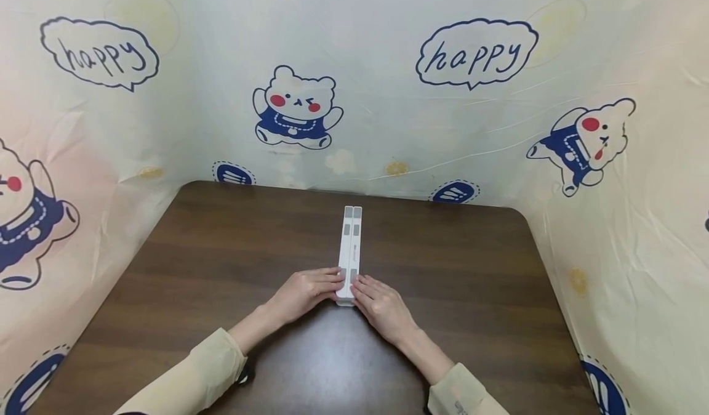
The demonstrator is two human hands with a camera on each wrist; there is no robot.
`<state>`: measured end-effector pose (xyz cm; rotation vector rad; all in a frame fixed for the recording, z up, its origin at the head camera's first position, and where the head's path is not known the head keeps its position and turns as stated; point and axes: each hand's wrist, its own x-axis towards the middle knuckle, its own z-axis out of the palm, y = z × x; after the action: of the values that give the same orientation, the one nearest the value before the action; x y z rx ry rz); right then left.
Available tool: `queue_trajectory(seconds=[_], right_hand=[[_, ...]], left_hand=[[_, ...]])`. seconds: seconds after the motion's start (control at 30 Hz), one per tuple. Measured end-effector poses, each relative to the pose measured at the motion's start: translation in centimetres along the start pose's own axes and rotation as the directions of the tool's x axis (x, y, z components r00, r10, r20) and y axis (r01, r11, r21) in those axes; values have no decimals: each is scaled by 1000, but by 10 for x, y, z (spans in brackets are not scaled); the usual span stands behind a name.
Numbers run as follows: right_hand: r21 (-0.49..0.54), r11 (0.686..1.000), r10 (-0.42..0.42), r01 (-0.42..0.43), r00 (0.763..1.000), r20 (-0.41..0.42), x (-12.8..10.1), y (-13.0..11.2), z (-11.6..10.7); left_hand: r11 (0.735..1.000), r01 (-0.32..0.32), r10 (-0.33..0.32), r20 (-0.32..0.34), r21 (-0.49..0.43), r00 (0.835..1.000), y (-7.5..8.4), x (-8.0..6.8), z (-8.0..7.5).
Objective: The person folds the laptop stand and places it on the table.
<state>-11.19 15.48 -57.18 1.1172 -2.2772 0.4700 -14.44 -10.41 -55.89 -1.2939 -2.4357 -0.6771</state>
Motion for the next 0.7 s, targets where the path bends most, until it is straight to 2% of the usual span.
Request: queue_trajectory(seconds=[0.2,0.37,0.7], right_hand=[[-5,999,33,-33,999,-6,-1,-4,3],[-15,999,52,-52,998,18,-2,-6,3],[-63,998,14,-12,1000,26,-3,-5,8]], left_hand=[[999,1,0,-14,39,1000,2,-1,4],[996,14,-15,9,86,1000,6,-2,5],[993,53,-60,68,103,996,9,0,10]])
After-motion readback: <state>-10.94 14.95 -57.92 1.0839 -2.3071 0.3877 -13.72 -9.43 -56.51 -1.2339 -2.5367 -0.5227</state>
